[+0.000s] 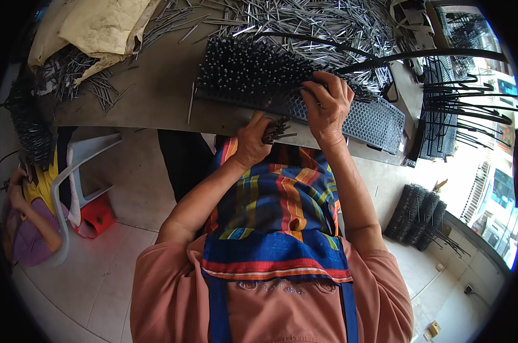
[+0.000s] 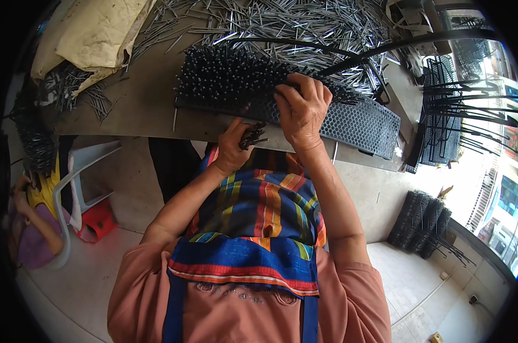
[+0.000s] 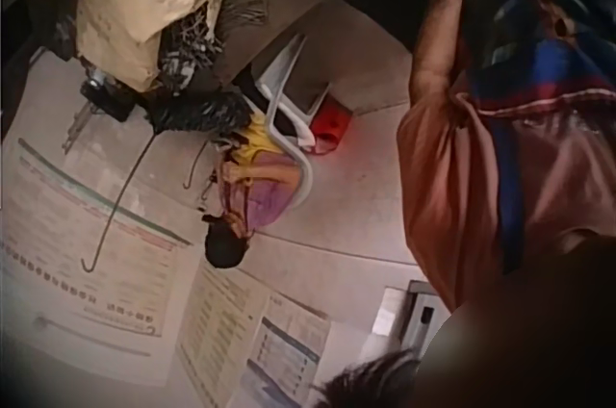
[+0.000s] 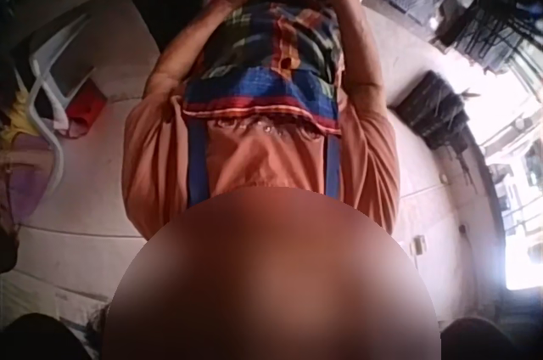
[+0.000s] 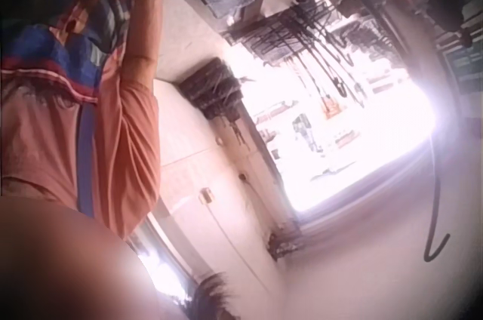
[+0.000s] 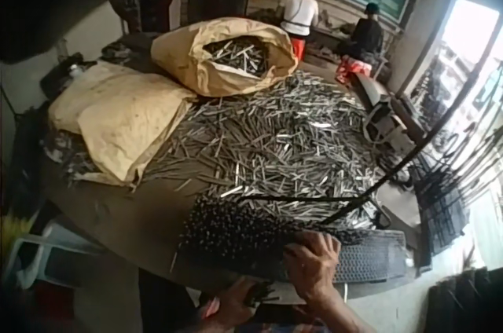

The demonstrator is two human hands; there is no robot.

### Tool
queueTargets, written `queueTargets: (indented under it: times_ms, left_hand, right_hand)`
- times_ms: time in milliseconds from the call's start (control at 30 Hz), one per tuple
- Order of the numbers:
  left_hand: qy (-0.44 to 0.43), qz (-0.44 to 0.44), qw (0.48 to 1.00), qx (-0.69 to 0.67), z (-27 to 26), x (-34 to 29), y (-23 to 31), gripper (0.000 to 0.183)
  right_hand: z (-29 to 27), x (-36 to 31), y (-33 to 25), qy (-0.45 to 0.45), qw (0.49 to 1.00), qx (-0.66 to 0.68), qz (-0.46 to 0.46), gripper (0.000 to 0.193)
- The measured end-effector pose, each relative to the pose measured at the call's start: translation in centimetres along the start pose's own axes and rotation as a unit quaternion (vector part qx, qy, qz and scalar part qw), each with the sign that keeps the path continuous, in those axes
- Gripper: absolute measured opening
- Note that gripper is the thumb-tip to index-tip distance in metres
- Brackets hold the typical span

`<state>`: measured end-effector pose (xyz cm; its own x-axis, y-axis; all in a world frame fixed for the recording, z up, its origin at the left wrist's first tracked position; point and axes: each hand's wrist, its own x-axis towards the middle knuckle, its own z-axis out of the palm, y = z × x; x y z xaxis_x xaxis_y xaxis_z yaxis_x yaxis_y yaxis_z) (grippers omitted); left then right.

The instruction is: Assembling metal brushes by manually inserting thin metal wires into a pre-drilled frame.

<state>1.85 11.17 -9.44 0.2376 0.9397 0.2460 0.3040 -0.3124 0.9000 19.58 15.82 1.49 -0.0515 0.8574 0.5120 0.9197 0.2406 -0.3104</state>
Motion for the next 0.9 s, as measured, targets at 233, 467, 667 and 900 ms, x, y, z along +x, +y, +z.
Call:
queueTargets:
  times_ms: [233,467,667,900]
  left_hand:
    - [-0.025,-0.019,0.998,-0.057,-0.4,-0.5,0.0,0.026]
    - [-0.03,-0.306,0.866,-0.395,-3.0,-1.8,4.6,0.022]
    - [-0.042,-0.386,0.774,-0.5,-3.9,-2.2,5.9,0.026]
    - [-0.237,-0.42,0.723,-0.495,-4.9,-4.8,9.3,0.046]
  right_hand:
    - [0.6,0.8,-0.5,0.03,0.999,0.039,-0.016,0.014]
    - [-0.2,1.2,-1.8,-0.052,0.984,-0.026,-0.168,0.021]
    - [-1.8,-1.4,-2.4,-0.051,0.996,0.052,-0.051,0.032]
    - [-3.3,-4.4,-3.3,-0.271,0.774,0.543,0.182,0.052]
